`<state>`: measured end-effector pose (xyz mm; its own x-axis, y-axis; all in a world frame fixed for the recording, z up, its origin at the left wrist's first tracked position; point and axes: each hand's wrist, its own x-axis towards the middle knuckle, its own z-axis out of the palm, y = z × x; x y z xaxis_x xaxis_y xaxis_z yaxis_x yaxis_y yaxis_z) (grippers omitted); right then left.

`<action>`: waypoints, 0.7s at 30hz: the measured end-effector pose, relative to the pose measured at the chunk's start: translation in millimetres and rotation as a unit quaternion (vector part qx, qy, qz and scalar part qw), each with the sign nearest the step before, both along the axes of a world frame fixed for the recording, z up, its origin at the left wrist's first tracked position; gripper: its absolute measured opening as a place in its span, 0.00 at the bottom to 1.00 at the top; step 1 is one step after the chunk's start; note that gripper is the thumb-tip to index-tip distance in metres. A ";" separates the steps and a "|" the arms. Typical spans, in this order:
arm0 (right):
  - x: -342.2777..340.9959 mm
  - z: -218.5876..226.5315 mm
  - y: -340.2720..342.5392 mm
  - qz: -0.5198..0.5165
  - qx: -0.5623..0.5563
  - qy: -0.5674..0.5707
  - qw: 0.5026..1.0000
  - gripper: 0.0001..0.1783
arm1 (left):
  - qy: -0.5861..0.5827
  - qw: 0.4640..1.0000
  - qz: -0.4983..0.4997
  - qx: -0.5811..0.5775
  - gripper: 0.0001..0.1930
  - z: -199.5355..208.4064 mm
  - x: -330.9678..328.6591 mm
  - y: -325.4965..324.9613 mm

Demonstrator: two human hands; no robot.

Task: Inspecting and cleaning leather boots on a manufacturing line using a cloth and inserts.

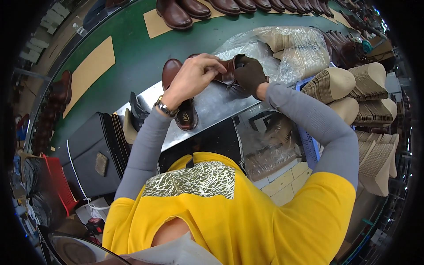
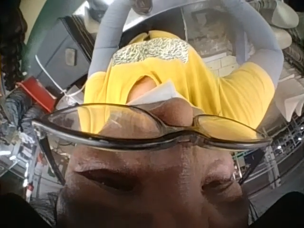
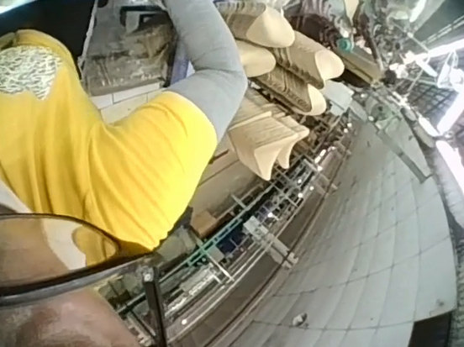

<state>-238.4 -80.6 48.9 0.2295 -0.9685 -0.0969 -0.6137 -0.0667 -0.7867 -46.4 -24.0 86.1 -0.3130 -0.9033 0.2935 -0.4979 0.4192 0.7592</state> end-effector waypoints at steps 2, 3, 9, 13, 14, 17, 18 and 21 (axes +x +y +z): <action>5.9 -11.6 -1.8 -0.038 0.069 -0.004 0.997 0.16 | 0.076 0.996 0.035 0.000 0.09 11.0 7.4 12.6; 1.9 -29.6 -4.4 0.043 -0.102 0.127 0.986 0.13 | 0.049 0.998 0.032 -0.025 0.09 12.0 14.3 15.5; -32.8 -71.8 -38.2 0.225 -0.233 0.121 0.938 0.10 | 0.120 0.988 0.058 -0.074 0.10 34.2 12.3 42.0; -49.0 -19.1 -23.0 0.260 -0.384 0.181 0.867 0.14 | 0.061 0.951 0.175 -0.247 0.26 51.9 46.1 50.6; -52.0 15.6 -1.1 0.224 -0.369 0.108 0.896 0.14 | 0.054 0.943 0.207 -0.256 0.31 53.1 56.2 49.9; -30.2 110.1 63.4 0.281 -0.446 -0.046 0.849 0.09 | 0.213 0.947 0.060 -0.232 0.51 60.8 72.8 38.4; -21.4 99.5 81.7 0.268 -0.459 -0.038 0.846 0.09 | 0.315 0.928 0.017 -0.198 0.58 71.7 59.3 38.7; 9.1 18.3 112.1 0.110 -0.588 -0.135 0.790 0.11 | 0.493 0.807 -0.259 -0.196 0.53 101.0 30.1 55.5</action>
<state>-229.3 31.5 67.2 0.2635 -0.2865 0.9211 -0.3058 -0.9304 -0.2019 -16.3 31.5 187.1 -0.0586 -0.5029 0.8623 0.5866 0.6816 0.4374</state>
